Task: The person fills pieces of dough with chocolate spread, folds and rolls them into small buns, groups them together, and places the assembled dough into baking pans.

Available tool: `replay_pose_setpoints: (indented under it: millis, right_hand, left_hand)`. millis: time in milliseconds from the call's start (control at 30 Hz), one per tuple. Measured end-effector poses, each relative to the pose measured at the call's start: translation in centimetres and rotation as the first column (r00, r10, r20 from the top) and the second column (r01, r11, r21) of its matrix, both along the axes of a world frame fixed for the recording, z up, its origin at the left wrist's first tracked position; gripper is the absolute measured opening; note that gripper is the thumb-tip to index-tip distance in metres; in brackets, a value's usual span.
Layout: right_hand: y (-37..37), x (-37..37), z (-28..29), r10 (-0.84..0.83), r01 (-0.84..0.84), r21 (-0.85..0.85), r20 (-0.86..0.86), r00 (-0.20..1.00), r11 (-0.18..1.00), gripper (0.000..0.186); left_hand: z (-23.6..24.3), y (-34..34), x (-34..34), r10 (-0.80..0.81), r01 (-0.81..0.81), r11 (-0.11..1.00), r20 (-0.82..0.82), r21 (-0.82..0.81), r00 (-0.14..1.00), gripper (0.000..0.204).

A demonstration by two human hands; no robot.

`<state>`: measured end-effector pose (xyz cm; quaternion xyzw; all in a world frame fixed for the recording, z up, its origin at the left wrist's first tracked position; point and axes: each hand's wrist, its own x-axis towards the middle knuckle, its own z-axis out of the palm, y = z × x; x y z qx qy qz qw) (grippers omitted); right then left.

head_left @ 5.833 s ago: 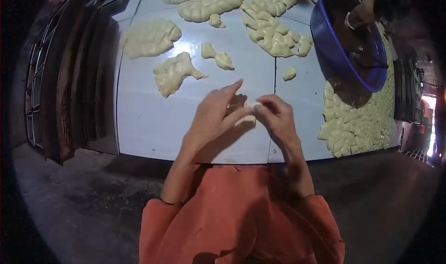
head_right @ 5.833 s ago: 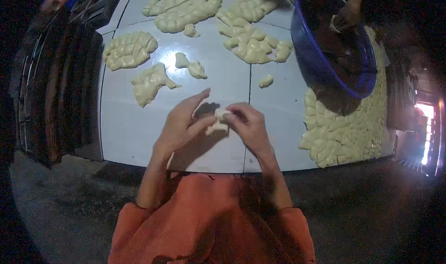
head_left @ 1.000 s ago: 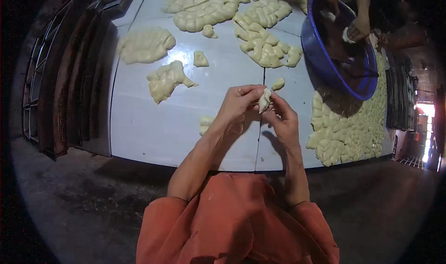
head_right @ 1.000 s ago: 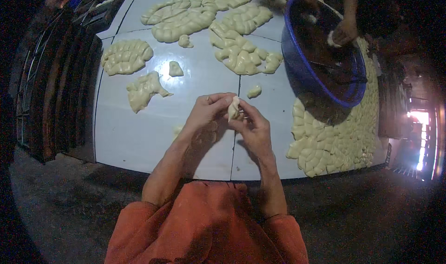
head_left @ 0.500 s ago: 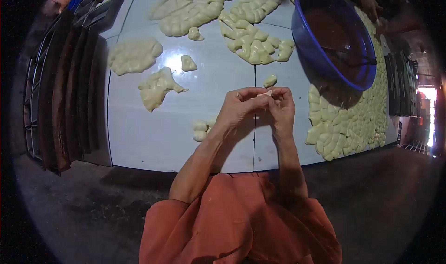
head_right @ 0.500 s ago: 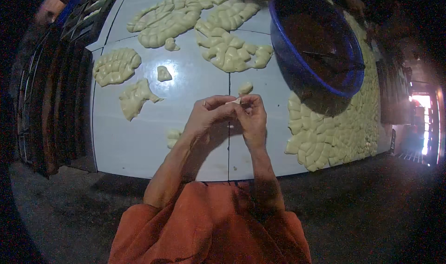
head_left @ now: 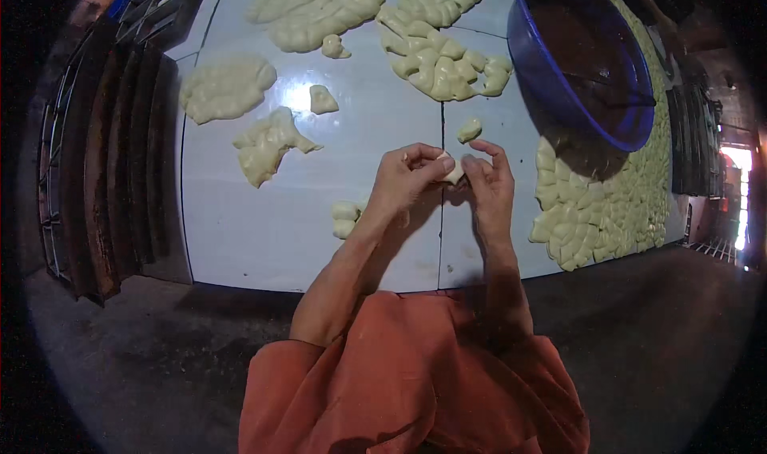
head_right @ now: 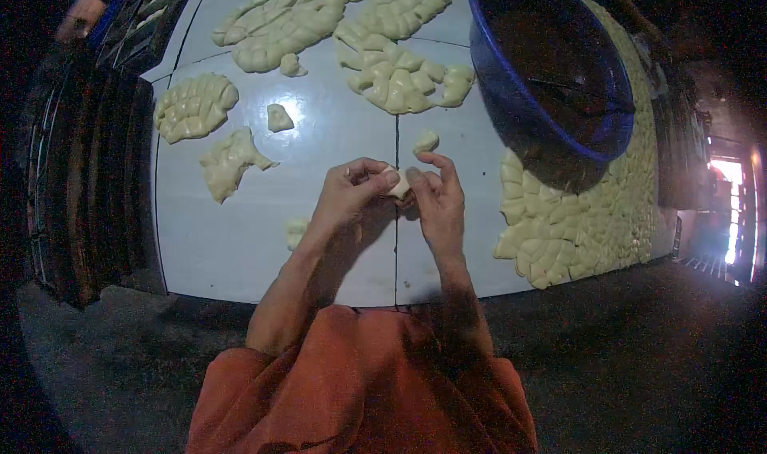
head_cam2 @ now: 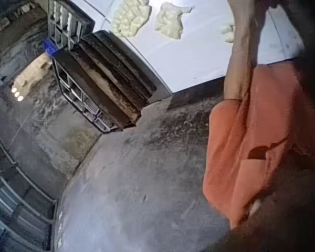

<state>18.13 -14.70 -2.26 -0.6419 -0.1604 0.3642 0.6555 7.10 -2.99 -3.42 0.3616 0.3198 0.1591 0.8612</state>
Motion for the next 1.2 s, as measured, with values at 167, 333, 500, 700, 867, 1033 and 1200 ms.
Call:
replay_pose_setpoints:
  millis: [167,333,500,700,867,1033,1200]
  right_hand:
    - [-1.6,-0.6,-0.8,0.192,-0.173,-0.088,0.322,0.927,0.981,0.033]
    - [-1.9,-0.7,0.8,0.141,-0.141,-0.194,-0.016,0.99,0.971,0.019]
    - [-3.0,-0.7,-0.5,0.317,-0.379,-0.254,-0.255,0.914,0.89,0.024]
    - [-3.0,-2.6,-1.4,0.432,-0.273,-0.576,0.157,0.888,0.77,0.028]
    - [-3.7,-2.2,-1.6,0.369,-0.154,-0.574,0.28,0.886,0.804,0.034]
    - [-3.4,-3.1,0.2,0.471,-0.214,-0.441,0.633,0.614,0.872,0.038]
    - [-3.5,-2.5,-1.2,0.569,-0.37,-0.435,0.567,0.595,0.821,0.028]
  left_hand:
    - [0.4,1.2,-0.6,-0.12,0.123,0.992,-0.13,0.017,0.984,0.027]
    - [2.1,1.6,-2.0,-0.269,0.391,0.879,-0.393,0.274,0.879,0.048]
    - [3.8,2.9,-4.3,-0.073,0.37,0.761,-0.498,0.532,0.864,0.045]
    - [3.2,2.2,-5.1,-0.23,0.452,0.689,-0.42,0.567,0.878,0.048]
    - [1.4,1.8,-4.7,-0.242,0.317,0.873,-0.234,0.37,0.942,0.053]
    - [1.8,1.8,-4.5,-0.195,0.22,0.947,-0.127,0.234,0.973,0.059]
    - [2.6,2.0,-4.1,-0.098,0.098,0.995,-0.027,0.011,0.995,0.061]
